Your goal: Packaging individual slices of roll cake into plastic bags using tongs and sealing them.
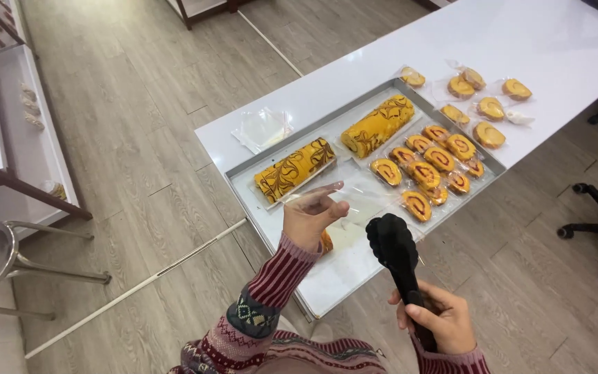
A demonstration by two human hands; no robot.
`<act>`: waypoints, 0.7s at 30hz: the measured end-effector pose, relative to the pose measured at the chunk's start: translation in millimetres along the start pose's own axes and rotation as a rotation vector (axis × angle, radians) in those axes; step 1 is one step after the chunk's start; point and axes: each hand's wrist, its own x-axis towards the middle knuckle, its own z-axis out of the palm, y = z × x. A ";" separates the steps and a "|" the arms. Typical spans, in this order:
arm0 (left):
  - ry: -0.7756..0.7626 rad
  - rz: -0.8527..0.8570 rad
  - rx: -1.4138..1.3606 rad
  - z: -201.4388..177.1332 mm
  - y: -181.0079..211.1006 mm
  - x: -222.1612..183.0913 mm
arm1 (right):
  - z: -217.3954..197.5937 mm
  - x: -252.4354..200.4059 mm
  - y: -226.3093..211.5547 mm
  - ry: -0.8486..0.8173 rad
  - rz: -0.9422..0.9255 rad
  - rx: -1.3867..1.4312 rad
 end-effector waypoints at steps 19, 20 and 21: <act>-0.277 0.084 0.169 12.0 -4.3 -7.0 | -18.2 -10.8 16.0 -0.006 0.127 0.028; -0.335 0.060 0.146 11.2 -3.6 -6.2 | -18.9 -9.7 18.3 -0.010 0.127 0.072; -0.333 0.061 0.146 9.9 -5.1 -4.2 | -17.7 -7.5 17.2 -0.012 0.127 0.072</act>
